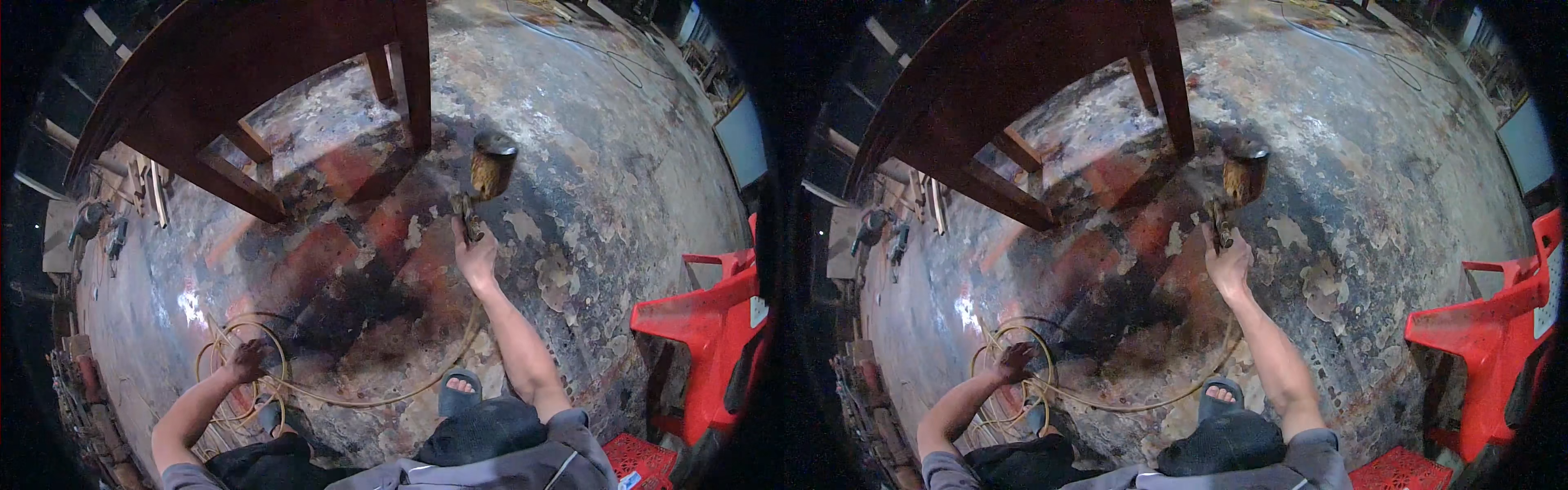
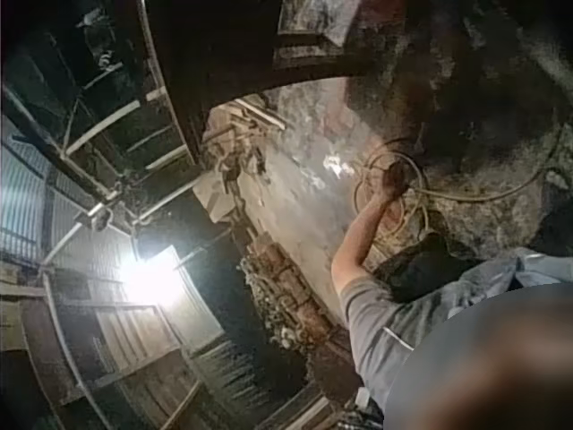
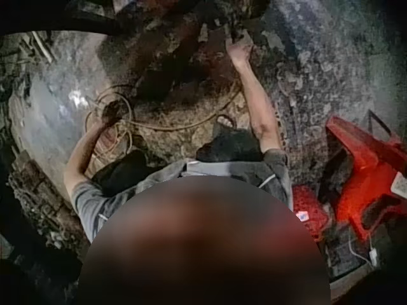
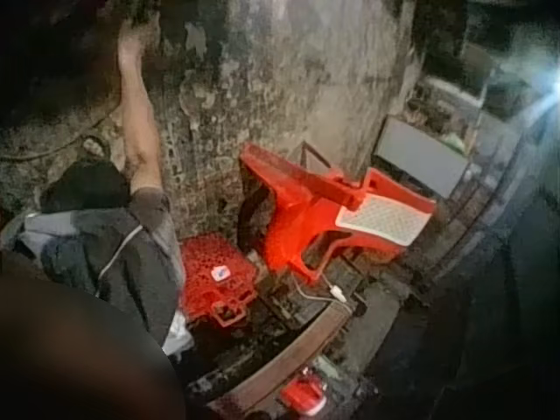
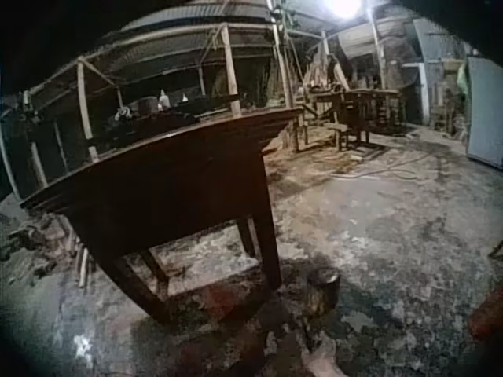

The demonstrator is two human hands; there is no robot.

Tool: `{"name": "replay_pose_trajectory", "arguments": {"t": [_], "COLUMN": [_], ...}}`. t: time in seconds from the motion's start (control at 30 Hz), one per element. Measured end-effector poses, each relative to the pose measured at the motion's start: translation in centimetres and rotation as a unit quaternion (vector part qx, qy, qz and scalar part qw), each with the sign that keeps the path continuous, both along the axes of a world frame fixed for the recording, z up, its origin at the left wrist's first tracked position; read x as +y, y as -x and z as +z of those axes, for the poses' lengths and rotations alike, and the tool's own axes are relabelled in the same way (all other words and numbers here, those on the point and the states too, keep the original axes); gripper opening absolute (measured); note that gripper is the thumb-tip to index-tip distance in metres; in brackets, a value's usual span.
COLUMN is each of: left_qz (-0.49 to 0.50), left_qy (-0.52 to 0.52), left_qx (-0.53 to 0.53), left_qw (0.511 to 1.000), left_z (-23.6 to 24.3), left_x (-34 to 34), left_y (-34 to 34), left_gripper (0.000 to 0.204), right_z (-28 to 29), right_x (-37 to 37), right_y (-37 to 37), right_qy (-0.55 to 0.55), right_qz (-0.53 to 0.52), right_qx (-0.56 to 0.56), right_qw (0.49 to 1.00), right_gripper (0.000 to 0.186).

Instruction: Applying a spray finish to a wooden table and its legs using a spray gun.

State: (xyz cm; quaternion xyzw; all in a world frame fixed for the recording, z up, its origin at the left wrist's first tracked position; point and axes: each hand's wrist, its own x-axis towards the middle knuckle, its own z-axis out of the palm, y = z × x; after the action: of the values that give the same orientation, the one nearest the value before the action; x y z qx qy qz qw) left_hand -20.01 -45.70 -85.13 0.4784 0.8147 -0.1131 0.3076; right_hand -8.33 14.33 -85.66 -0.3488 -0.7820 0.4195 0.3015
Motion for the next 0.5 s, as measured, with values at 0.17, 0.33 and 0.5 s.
{"name": "replay_pose_trajectory", "arguments": {"t": [0.17,0.33,0.5], "left_qz": [-0.048,-0.037,-0.154], "left_qy": [-0.055,-0.079,0.055], "left_qx": [0.030,-0.012,0.082], "left_qw": [0.997,0.996,0.983], "left_z": [-2.4,-4.3,-5.5], "left_x": [2.1,1.0,-1.8], "left_y": [-2.5,-2.7,0.2], "left_gripper": [0.063,0.054,0.048], "right_z": [5.3,9.2,8.6], "right_x": [-2.4,-6.2,-9.1], "right_y": [0.8,2.9,4.5], "right_qy": [-0.049,-0.084,-0.099], "right_qz": [-0.035,0.000,-0.073], "right_qx": [0.086,0.306,0.116], "right_qw": [0.994,0.948,0.986], "right_gripper": [0.034,0.029,0.032]}}
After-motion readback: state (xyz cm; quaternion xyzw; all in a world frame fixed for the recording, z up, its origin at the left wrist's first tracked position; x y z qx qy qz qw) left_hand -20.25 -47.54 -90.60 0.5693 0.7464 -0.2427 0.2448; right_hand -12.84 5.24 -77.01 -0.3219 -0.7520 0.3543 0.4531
